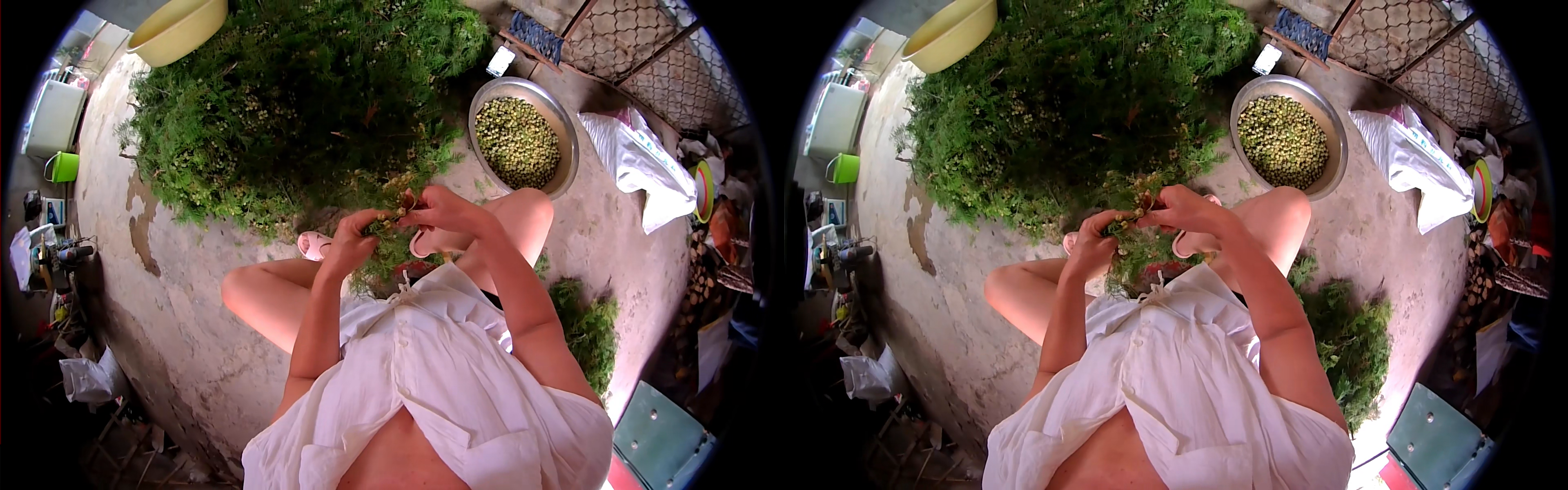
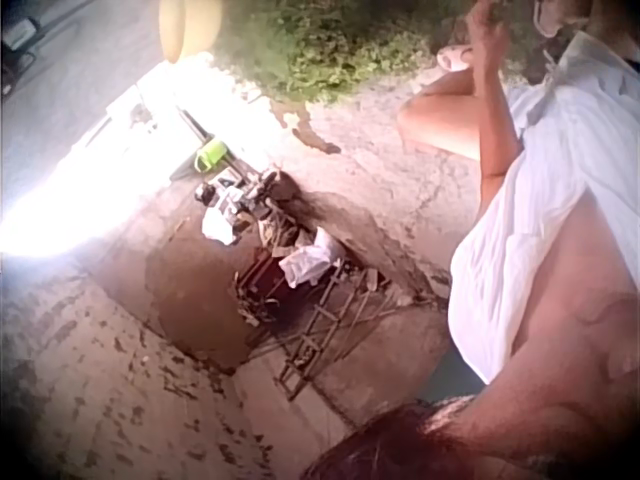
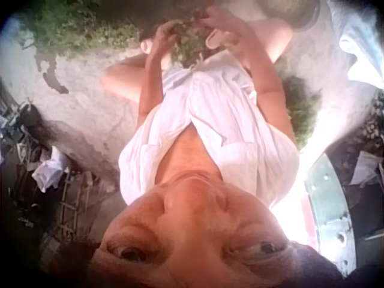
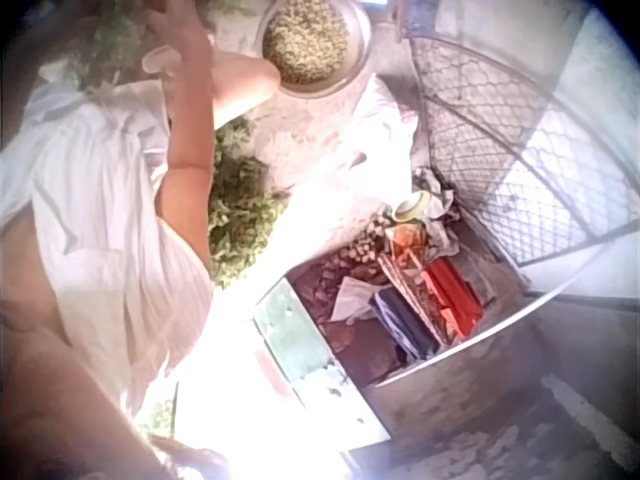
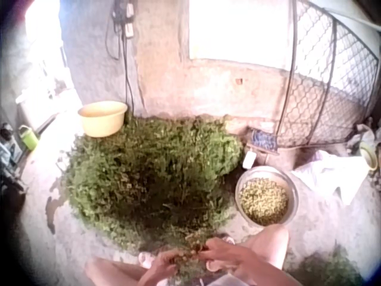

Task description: The person picks small green fruits from green leafy branches by hand and places them into a large metal bowl.

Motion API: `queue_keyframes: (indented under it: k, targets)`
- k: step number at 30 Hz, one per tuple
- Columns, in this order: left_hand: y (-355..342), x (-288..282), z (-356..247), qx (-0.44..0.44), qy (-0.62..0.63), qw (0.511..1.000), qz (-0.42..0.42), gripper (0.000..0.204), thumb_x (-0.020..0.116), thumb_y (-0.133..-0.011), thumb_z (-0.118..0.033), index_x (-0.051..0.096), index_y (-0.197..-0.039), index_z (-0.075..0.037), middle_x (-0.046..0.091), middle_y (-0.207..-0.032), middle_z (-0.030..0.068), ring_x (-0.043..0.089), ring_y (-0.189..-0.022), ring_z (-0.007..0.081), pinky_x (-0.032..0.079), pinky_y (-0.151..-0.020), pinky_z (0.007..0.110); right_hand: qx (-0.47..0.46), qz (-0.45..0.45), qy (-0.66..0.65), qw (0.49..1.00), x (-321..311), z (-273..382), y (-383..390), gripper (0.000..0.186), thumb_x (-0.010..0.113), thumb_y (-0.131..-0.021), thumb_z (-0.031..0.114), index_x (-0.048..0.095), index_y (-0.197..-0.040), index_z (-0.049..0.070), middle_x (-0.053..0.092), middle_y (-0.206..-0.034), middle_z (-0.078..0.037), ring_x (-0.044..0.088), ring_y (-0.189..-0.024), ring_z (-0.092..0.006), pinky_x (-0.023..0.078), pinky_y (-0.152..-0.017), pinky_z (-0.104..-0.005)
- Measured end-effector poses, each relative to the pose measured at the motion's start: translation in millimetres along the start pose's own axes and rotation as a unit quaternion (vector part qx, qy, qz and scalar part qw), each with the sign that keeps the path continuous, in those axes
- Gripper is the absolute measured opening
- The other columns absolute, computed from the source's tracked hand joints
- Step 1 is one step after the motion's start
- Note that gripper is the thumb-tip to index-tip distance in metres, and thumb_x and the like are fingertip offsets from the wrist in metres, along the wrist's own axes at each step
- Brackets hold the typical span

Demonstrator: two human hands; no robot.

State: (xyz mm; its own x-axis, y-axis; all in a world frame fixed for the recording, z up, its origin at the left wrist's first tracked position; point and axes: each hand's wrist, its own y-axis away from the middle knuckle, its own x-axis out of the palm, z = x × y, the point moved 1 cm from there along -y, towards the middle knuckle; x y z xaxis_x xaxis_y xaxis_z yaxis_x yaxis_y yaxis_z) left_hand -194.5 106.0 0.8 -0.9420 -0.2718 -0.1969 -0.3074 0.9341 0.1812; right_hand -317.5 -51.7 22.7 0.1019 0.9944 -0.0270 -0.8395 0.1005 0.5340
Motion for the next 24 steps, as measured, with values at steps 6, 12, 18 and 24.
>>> queue_keyframes:
  k: [6,12,18,24]
  targets:
    - [-1.5,-0.6,-3.4,0.007,0.099,0.995,-0.005,0.037,0.045,-0.065,0.013,0.059,-0.096,-0.001,0.060,-0.086,0.0041,0.053,-0.080,0.0102,0.042,-0.071,0.021,-0.068,0.030,-0.155,0.985,3.4,10.2,10.4,0.016,0.063,-0.080,0.019,0.055,-0.085,0.006,0.050,-0.064,0.002,0.042,-0.052,-0.0059,0.032,-0.046,-0.0223]
    - [6.8,-17.6,-9.2,0.011,0.172,0.983,-0.066,0.041,0.044,-0.065,0.013,0.057,-0.102,0.000,0.061,-0.092,0.0025,0.054,-0.083,0.0099,0.042,-0.073,0.021,-0.059,-0.138,-0.152,0.977,-29.0,-0.5,13.6,0.016,0.057,-0.082,0.014,0.054,-0.095,0.006,0.056,-0.072,0.000,0.049,-0.057,-0.0063,0.038,-0.050,-0.0200]
    - [5.2,-41.0,-5.5,-0.059,0.199,0.965,-0.160,0.025,0.061,-0.080,-0.008,0.056,-0.103,-0.003,0.058,-0.084,0.0014,0.054,-0.077,0.0114,0.045,-0.071,0.025,-0.081,-0.460,0.056,0.882,-146.8,-82.6,24.4,0.032,0.055,-0.082,0.014,0.052,-0.113,0.006,0.061,-0.085,-0.004,0.055,-0.068,-0.0116,0.044,-0.061,-0.0239]
    - [12.9,-48.1,3.0,-0.096,0.446,0.877,-0.149,0.033,0.050,-0.073,0.003,0.051,-0.105,0.005,0.058,-0.091,0.0121,0.056,-0.087,0.0239,0.046,-0.080,0.036,-0.170,-0.618,0.479,0.600,-132.6,-41.8,44.3,0.034,0.057,-0.080,0.009,0.054,-0.114,0.007,0.060,-0.096,-0.011,0.057,-0.081,-0.0221,0.045,-0.074,-0.0305]
